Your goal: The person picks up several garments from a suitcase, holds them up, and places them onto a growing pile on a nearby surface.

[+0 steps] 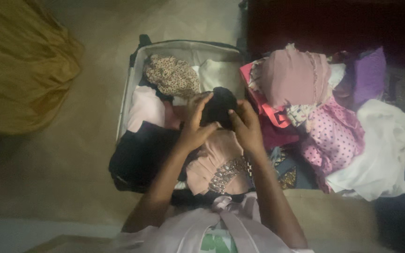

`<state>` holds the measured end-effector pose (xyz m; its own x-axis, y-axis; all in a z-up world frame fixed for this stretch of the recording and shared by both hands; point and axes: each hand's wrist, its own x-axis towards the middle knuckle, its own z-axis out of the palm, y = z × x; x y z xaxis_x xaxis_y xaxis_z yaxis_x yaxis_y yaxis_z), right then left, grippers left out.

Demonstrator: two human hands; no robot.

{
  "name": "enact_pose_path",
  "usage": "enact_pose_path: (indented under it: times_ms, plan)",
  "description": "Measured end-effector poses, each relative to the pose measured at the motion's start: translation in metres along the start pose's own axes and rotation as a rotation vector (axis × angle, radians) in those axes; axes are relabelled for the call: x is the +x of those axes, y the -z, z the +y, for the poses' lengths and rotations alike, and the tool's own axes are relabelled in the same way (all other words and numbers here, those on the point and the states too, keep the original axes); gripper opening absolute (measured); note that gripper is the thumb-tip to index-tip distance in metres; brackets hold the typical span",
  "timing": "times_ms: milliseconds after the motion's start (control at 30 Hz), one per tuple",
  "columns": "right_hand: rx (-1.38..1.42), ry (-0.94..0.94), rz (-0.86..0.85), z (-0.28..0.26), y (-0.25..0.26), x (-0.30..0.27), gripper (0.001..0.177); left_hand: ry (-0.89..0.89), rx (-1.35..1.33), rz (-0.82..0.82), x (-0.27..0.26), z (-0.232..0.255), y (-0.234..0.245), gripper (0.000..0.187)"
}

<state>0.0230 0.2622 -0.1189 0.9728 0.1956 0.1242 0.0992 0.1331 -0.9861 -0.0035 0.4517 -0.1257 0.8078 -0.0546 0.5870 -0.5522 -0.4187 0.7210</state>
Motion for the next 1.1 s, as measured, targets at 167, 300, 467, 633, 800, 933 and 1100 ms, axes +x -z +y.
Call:
enact_pose_path:
  times_ms: [167, 300, 467, 633, 800, 933, 1100]
  plan:
    - [0.079, -0.056, 0.034, -0.066, 0.005, -0.027, 0.031, 0.496, -0.516, -0.300, 0.024, 0.034, 0.000, 0.079]
    - [0.118, -0.008, 0.261, -0.073, 0.027, -0.047, 0.028, 0.493, -0.358, -0.337, 0.026, 0.047, -0.029, 0.093]
    - [-0.097, 0.173, 0.533, -0.048, 0.069, -0.067, 0.021, 0.384, -0.447, -0.427, 0.023, 0.059, -0.081, 0.084]
    - [-0.391, -0.066, 0.779, -0.011, 0.105, -0.095, 0.033, 0.436, -0.280, -0.585, 0.013, 0.070, -0.141, 0.089]
    - [-0.339, -0.233, 0.792, 0.076, 0.152, -0.104, 0.034, 0.238, -0.129, -0.598, 0.003, 0.061, -0.174, 0.096]
    - [-0.410, -0.223, 0.768, 0.151, 0.177, -0.120, 0.033, 0.178, -0.177, -0.476, 0.006, 0.067, -0.166, 0.072]
    - [-0.593, -0.262, 0.850, 0.188, 0.185, -0.117, 0.030, 0.166, -0.196, -0.326, 0.015, 0.076, -0.132, 0.040]
